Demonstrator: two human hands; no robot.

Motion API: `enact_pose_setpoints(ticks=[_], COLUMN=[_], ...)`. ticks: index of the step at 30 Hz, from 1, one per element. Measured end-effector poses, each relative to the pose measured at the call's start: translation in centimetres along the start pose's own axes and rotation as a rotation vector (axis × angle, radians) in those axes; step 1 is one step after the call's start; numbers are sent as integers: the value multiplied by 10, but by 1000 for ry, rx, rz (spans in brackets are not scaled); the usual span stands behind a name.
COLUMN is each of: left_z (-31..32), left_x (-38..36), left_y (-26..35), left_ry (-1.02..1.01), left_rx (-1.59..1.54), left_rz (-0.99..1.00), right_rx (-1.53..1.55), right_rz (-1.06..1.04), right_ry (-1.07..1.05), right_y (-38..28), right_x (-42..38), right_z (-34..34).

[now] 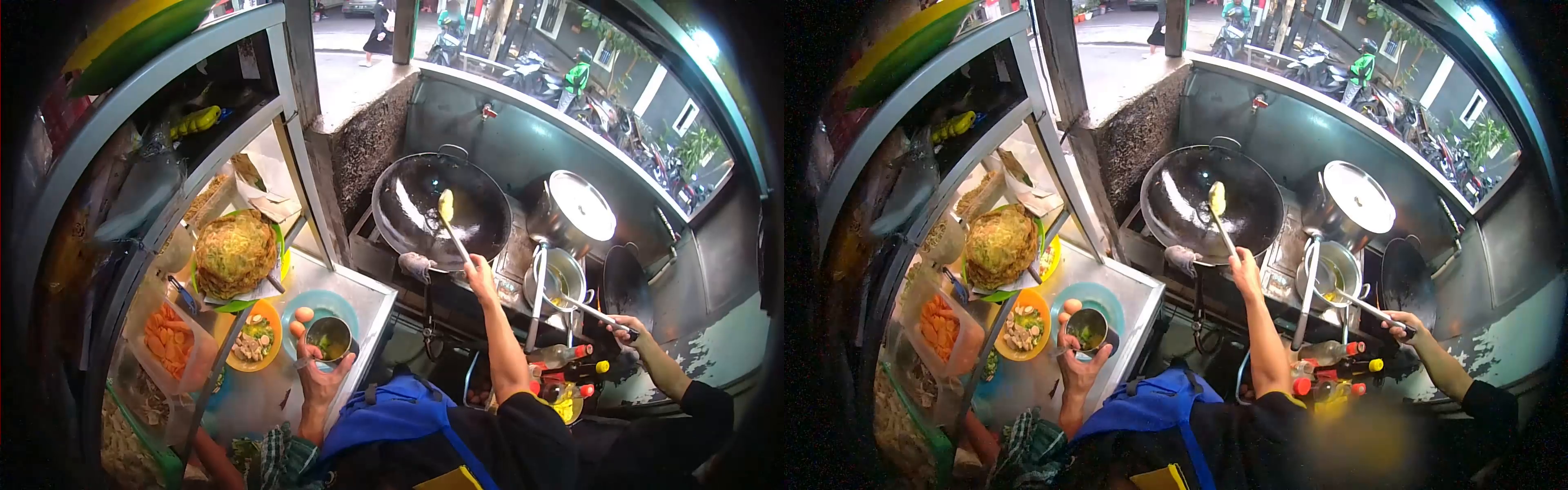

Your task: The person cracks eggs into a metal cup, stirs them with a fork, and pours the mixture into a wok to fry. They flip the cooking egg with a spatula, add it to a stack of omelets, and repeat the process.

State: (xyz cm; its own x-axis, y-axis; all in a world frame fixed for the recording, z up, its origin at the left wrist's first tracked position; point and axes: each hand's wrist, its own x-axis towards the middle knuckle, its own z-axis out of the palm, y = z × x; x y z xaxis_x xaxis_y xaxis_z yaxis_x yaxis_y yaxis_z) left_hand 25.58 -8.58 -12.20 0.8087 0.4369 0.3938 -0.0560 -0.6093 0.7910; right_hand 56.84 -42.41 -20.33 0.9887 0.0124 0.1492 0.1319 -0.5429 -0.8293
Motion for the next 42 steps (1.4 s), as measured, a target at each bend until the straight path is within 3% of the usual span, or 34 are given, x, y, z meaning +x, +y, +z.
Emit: enact_pose_setpoints(ticks=[2, 5, 9, 15, 19, 21, 22, 24, 29, 32, 34, 38, 42], left_z=[-2, 1, 2, 5, -2, 0, 0, 0, -5, -3, -1, -2, -1], left_x=[3, 5, 14, 13, 16, 12, 10, 8, 8, 2, 5, 5, 10], left_y=[8, 6, 9, 12, 14, 6, 4, 5, 12, 5, 4, 7, 10], left_ry=[-39, -12, -44, -36, -76, -62, -58, -41, -81, -51, -7, -86, -67], left_rx=[-22, -50, -25, -53, -28, -36, -46, -26, -26, 1, 8, -68, -119], left_rz=[-102, -64, -12, -27, -35, -46, -58, -30, -87, -106, 16, -107, -51], right_rx=[545, 731, 380, 485, 334, -322, -320, -441, -785, -790, -822, -741, -734], right_rz=[306, 412, 267, 405, 372, -268, -264, -7, -192, -215, -179, -238, -266], right_ry=[-40, 20, 97, -29, -104, 158, 156, -100, -158, -190, -214, -162, -144], right_y=[0, -19, -18, -9, -8, -1, -16, -75, -64, -50, -63, -66, -67], right_x=[-13, -31, -28, -26, -10, 1, 3, 8, 18, 16, 8, 9, 3], right_z=[-14, -46, -64, -59, -50, -36, -38, -50, -31, -22, -23, -35, -37])
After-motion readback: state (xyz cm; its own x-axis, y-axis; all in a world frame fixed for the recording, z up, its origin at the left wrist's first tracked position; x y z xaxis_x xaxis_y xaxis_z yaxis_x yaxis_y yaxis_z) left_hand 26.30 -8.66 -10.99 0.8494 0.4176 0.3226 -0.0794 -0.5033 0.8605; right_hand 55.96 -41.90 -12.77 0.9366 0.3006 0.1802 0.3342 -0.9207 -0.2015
